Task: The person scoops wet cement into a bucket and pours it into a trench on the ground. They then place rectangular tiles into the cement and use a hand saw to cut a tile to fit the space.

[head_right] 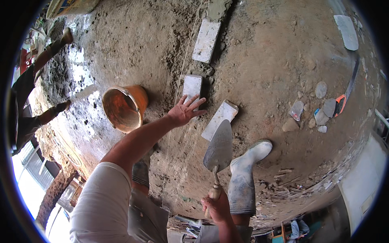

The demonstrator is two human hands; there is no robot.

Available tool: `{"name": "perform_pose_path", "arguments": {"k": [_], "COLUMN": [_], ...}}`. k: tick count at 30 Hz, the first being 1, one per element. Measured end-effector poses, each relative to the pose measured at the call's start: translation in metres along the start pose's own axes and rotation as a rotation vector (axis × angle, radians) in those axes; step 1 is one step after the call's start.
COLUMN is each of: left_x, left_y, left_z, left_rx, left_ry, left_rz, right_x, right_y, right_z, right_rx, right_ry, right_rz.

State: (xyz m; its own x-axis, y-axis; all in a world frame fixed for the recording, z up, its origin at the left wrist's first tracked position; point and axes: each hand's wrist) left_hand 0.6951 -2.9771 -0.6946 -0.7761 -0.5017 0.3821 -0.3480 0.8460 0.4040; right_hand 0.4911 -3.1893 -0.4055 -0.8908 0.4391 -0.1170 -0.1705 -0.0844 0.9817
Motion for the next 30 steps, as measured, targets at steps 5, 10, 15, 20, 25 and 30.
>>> {"name": "perform_pose_path", "arguments": {"k": [5,10,15,20,25,30], "left_x": [0.059,0.046,0.042,0.032,0.031,0.025], "left_y": [-0.018,-0.051,-0.046,-0.048,-0.045,-0.045], "left_z": [0.010,0.009,0.013,0.008,0.002,-0.004], "left_rx": [0.308,0.348,0.397,0.351,0.313,0.296], "left_ry": [0.629,0.706,0.572,0.576,0.621,0.632], "left_rz": [-0.848,-1.217,-1.088,-1.078,-1.045,-1.035], "right_x": [-0.003,-0.009,-0.007,-0.014,-0.021,-0.028], "right_y": [-0.003,-0.005,-0.003,0.002,0.002,0.004], "right_z": [0.002,0.008,0.005,0.005,0.000,0.000], "right_rx": [0.039,0.036,-0.002,-0.010,-0.011,-0.011], "right_ry": [-0.121,-0.140,-0.131,-0.096,-0.161,-0.148], "right_rz": [0.039,0.087,0.089,0.081,0.087,0.084]}}
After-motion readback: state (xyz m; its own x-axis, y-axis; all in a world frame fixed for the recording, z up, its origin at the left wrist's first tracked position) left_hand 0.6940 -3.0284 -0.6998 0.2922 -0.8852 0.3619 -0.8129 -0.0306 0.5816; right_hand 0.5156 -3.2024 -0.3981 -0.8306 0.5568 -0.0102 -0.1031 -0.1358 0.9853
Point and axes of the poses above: each hand's wrist, its own y-axis away from the middle knuckle, its own z-axis out of the palm, x = y × z, and after that the axes turned 3 degrees about y, right-handed
